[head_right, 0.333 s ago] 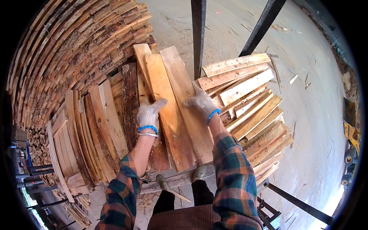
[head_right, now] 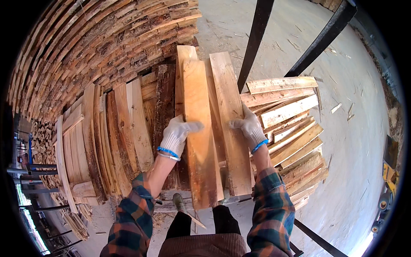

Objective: The person stacks wooden planks and boards in a lumber yard. They pick up individual pieces of wood from a pile and arrange them vertically on a metal rack, creating a neat stack.

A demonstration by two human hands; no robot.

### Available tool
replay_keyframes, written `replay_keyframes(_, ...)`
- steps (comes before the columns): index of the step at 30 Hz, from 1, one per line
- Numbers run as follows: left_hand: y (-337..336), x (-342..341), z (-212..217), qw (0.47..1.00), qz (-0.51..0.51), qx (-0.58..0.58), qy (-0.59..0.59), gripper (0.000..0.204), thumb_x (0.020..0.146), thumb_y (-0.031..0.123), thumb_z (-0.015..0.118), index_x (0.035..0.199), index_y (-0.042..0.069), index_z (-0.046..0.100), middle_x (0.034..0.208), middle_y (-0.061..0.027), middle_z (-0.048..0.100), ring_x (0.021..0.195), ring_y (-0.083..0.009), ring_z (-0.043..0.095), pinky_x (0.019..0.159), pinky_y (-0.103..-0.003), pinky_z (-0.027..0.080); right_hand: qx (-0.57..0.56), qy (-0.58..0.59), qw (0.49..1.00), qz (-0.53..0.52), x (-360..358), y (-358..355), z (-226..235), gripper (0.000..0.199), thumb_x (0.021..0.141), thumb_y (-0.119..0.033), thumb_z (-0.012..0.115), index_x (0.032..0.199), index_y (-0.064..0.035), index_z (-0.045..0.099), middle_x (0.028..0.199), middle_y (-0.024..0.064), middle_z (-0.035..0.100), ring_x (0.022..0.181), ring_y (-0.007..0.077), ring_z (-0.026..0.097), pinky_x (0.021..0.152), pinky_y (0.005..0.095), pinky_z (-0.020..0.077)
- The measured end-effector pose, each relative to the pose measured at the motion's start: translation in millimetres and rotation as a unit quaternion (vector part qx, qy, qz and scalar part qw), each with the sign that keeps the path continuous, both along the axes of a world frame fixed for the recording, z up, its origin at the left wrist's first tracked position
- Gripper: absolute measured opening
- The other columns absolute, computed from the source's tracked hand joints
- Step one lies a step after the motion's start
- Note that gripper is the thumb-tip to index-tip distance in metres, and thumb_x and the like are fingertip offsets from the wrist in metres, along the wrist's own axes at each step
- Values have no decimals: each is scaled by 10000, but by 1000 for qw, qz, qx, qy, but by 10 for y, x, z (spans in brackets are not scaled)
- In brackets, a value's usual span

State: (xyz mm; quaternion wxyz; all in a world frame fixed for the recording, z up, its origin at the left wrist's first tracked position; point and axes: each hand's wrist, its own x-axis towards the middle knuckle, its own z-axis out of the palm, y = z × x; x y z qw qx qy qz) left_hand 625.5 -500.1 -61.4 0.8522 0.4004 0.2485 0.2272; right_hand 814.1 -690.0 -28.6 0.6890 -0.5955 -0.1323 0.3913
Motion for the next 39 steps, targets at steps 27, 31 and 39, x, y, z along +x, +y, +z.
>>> replay_keyframes(27, -580, -487, 464, 695, -66, 494, 518, 1035, 704, 417, 786, 1437, -91, 262, 1018, -307, 635, 844, -412, 675, 715, -436, 561, -114, -71, 990, 37, 217, 531, 11, 709, 748, -17, 694, 1410, 37, 448, 1135, 88, 656, 938, 185, 631, 865, 280, 512)
replay_keyframes(31, -546, -341, 624, 727, -67, 451, 513, 1002, 682, 303, 790, 1437, -91, 262, 1041, -312, 630, 828, -400, 683, 690, -436, 568, -180, -95, 979, 10, 283, 480, -107, 597, 757, -79, 732, 1318, 22, 553, 1075, 87, 679, 933, 174, 633, 866, 298, 511)
replay_keyframes(39, -235, -291, 808, 836, -28, 316, 447, 801, 641, 107, 798, 1321, -118, 441, 1026, -271, 658, 798, -361, 688, 689, -415, 566, -146, -100, 983, 38, 422, 419, -232, 539, 794, -190, 757, 1267, 8, 593, 1027, 90, 692, 903, 156, 636, 835, 294, 508)
